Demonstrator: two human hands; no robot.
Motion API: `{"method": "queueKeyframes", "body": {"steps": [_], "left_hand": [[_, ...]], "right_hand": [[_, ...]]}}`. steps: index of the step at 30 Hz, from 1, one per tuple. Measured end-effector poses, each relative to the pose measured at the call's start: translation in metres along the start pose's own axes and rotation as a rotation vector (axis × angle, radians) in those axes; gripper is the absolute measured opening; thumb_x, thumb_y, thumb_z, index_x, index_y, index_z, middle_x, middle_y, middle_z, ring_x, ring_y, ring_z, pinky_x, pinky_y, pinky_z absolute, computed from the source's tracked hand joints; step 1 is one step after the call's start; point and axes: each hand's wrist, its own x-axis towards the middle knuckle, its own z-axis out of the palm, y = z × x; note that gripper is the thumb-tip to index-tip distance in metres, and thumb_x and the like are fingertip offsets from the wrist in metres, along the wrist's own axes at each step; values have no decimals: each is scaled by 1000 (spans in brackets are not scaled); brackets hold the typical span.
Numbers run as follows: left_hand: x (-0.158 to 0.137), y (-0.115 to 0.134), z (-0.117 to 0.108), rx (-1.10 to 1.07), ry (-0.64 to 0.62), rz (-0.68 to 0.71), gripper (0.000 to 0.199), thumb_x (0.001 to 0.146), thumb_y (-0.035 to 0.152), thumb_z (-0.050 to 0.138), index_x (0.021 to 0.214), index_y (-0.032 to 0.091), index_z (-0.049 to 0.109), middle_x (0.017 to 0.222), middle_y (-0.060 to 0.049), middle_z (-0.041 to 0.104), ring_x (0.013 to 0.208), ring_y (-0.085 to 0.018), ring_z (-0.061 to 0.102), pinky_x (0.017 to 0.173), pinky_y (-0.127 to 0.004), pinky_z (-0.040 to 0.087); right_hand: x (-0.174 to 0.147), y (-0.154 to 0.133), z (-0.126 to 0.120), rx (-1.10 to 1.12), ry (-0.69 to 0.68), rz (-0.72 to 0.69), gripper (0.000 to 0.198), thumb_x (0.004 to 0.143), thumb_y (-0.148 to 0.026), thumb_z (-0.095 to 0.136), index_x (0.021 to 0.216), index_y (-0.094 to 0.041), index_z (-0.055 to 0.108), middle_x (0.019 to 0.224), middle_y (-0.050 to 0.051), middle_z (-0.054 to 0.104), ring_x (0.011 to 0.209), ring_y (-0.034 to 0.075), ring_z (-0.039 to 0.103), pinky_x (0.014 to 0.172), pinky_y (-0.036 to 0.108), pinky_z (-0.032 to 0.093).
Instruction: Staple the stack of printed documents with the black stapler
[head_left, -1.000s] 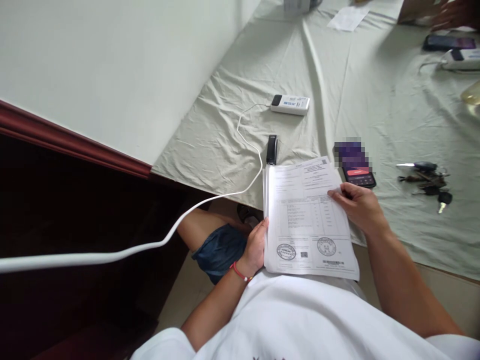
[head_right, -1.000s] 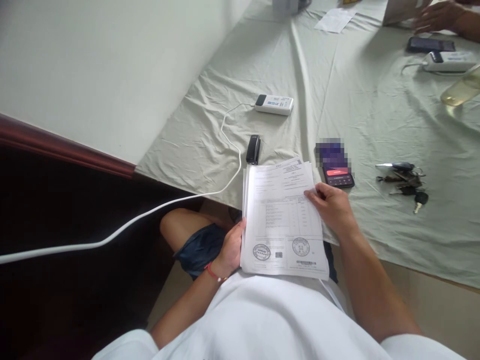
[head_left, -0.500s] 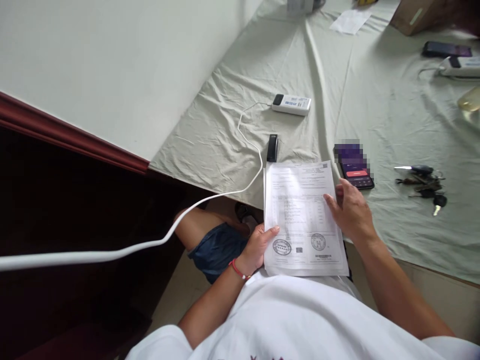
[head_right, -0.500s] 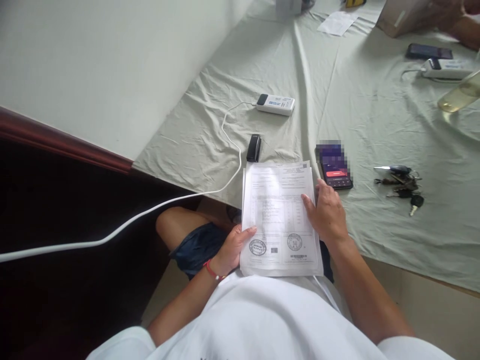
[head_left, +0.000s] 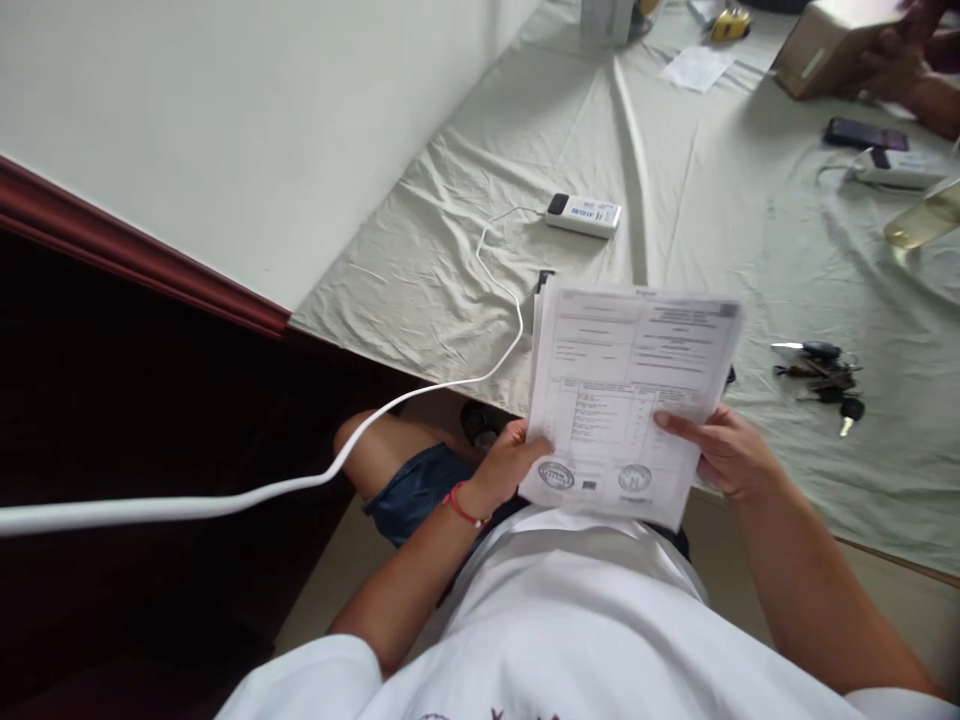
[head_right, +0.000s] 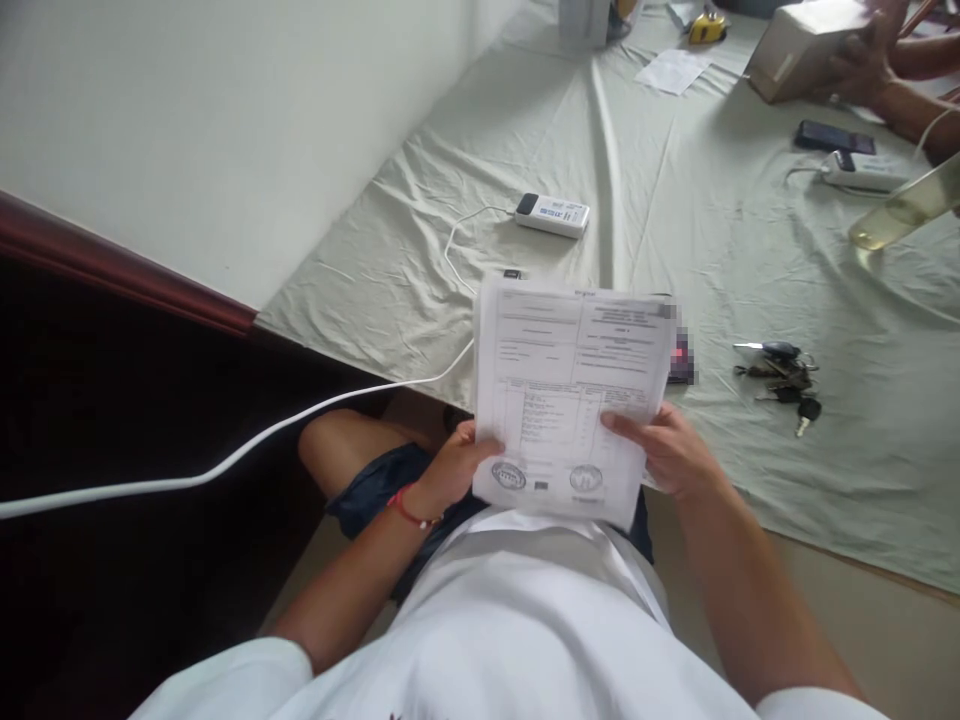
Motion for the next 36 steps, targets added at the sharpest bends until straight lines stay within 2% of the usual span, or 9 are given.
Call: {"method": "queueKeyframes", "body": {"steps": [4, 7, 9, 12, 17, 22, 26, 31, 36], "left_hand": [[18, 52, 10, 205, -103, 227, 14, 67, 22, 81, 80, 17, 80, 81, -5, 79, 88, -31, 76, 79, -40, 62], [26, 88, 18, 356, -87, 479, 19, 72, 22, 82, 91, 17, 80, 91, -3, 80, 99, -29, 75, 92, -42, 61], [31, 101, 20, 407, -58, 638, 27, 74, 24, 85, 99, 16, 79, 100, -5, 79, 106, -29, 73, 99, -42, 58], [40, 105, 14, 436, -59, 726, 39, 73, 30, 90, 107, 16, 78, 109, -8, 78, 112, -29, 71, 106, -43, 54], [50, 98, 2, 539, -130, 627, 43, 72, 34, 91, 109, 14, 79, 112, -13, 77, 113, -32, 70, 108, -45, 52], [42, 101, 5, 645, -130, 688, 40, 68, 33, 93, 101, 14, 79, 110, -12, 77, 112, -32, 69, 107, -44, 52], [42, 95, 2, 837, -197, 736, 44, 76, 44, 86, 107, 15, 76, 114, -13, 76, 121, -32, 65, 114, -47, 47], [39, 90, 0, 1061, -182, 862, 46, 86, 46, 76, 121, 17, 72, 124, -14, 72, 119, -30, 66, 113, -45, 49], [32, 94, 8, 1128, -169, 911, 33, 89, 46, 73, 108, 20, 77, 112, -12, 76, 111, -30, 69, 107, -43, 53]], "right_hand": [[2, -49, 10, -38, 75, -329, 43, 66, -37, 92, 105, -27, 77, 118, 2, 77, 121, 32, 70, 110, 53, 57], [-1, -85, 21, -106, 165, -607, 44, 68, -38, 90, 109, -31, 76, 117, 0, 76, 130, 31, 64, 115, 52, 54], [-1, -97, 24, -171, 200, -686, 50, 67, -45, 89, 112, -30, 74, 122, 1, 74, 130, 32, 63, 117, 53, 52], [7, -97, 20, -339, 172, -607, 54, 66, -54, 86, 111, -27, 73, 124, 3, 74, 124, 33, 66, 115, 54, 52], [23, -86, 11, -533, 170, -592, 55, 72, -50, 82, 122, -32, 69, 133, 2, 69, 131, 30, 60, 117, 47, 50], [30, -83, 4, -524, 34, -566, 51, 73, -55, 82, 117, -30, 72, 125, 2, 73, 120, 30, 67, 109, 48, 56], [38, -80, -3, -532, -77, -610, 47, 73, -48, 85, 114, -30, 73, 123, 1, 74, 117, 29, 69, 108, 48, 57], [38, -78, -5, -583, -153, -606, 35, 80, -49, 79, 110, -32, 75, 116, -1, 77, 110, 28, 71, 105, 47, 59], [39, -78, -2, -578, -144, -591, 40, 77, -51, 81, 110, -31, 74, 118, 1, 76, 114, 29, 70, 110, 50, 55]]}}
